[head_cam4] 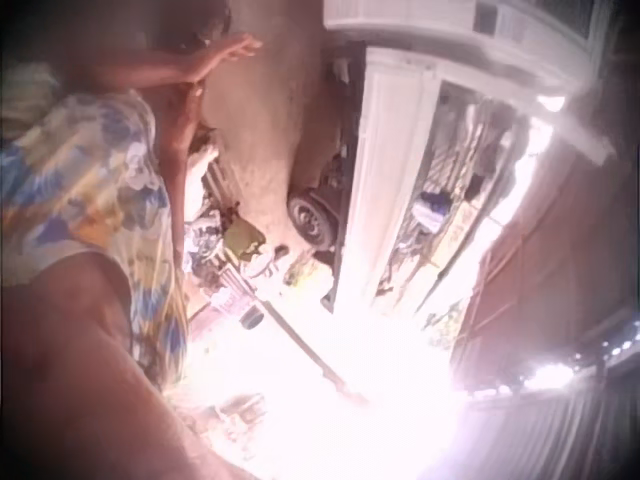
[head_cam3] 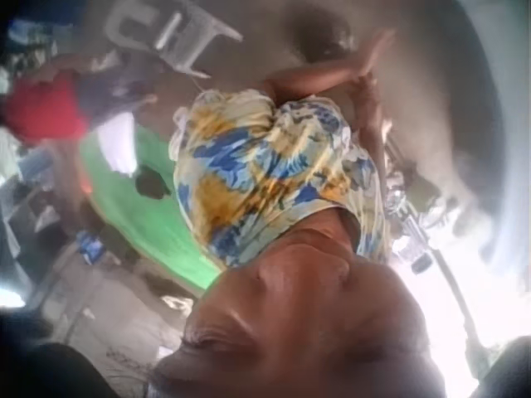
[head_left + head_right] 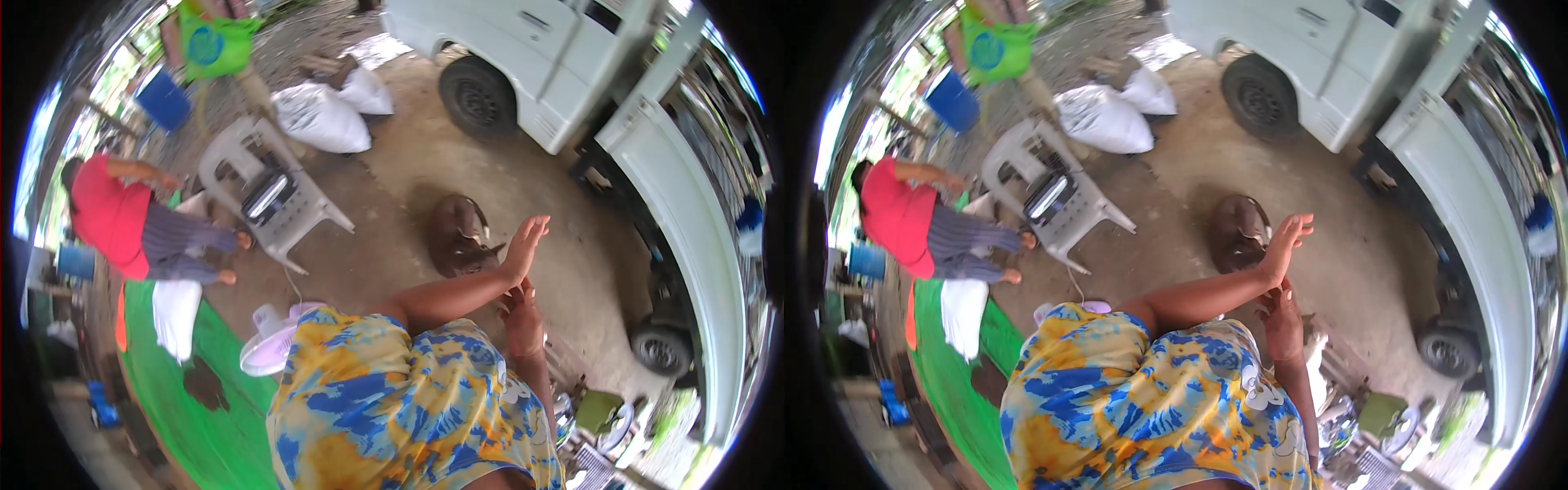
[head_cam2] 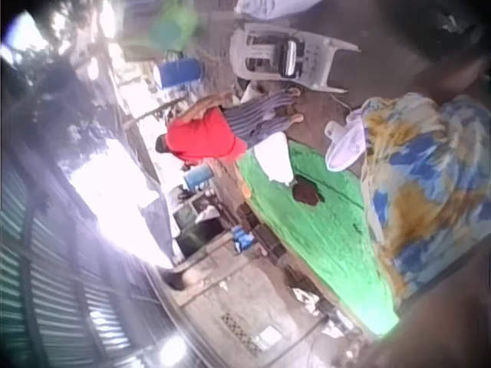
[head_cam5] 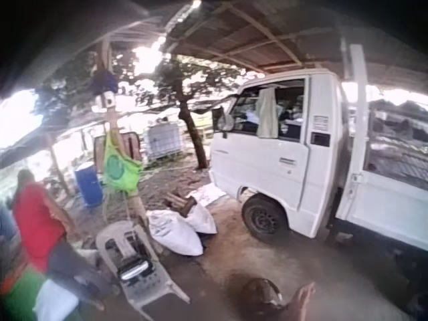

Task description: The person handles a plastic bag, interacts with objects on a chair, and moves a large white sack across a green tarp.

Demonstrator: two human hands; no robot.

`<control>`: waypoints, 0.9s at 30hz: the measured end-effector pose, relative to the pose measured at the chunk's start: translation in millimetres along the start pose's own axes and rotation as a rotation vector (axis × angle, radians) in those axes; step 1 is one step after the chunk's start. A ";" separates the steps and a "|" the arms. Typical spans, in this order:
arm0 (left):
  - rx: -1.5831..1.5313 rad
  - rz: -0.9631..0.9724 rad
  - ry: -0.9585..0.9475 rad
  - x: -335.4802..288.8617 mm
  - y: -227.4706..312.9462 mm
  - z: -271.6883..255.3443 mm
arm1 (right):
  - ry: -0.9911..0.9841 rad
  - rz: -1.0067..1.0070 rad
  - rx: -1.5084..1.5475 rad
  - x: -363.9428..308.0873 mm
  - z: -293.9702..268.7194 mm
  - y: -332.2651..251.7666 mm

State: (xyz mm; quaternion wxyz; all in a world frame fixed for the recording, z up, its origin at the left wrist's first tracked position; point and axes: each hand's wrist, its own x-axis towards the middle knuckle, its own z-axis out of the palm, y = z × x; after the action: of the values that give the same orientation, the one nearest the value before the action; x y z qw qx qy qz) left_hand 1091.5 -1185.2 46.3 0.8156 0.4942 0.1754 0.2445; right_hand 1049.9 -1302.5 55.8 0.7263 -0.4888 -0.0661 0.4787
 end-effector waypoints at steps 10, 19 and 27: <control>-0.041 0.272 0.451 -24.9 47.8 -102.6 | -0.380 0.219 -0.178 32.0 55.1 13.0; -0.083 0.438 0.832 -133.5 36.2 -120.2 | -0.653 0.448 -0.299 -11.2 55.9 56.5; -0.143 0.652 1.218 -259.3 50.6 -157.9 | -0.927 0.695 -0.449 -62.9 104.4 113.8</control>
State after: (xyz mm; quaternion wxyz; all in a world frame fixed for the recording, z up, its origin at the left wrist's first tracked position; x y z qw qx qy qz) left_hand 784.4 -1200.0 31.9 0.4876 0.2414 0.4279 0.7217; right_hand 885.7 -1275.4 44.8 0.3035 -0.3638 -0.3107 0.8240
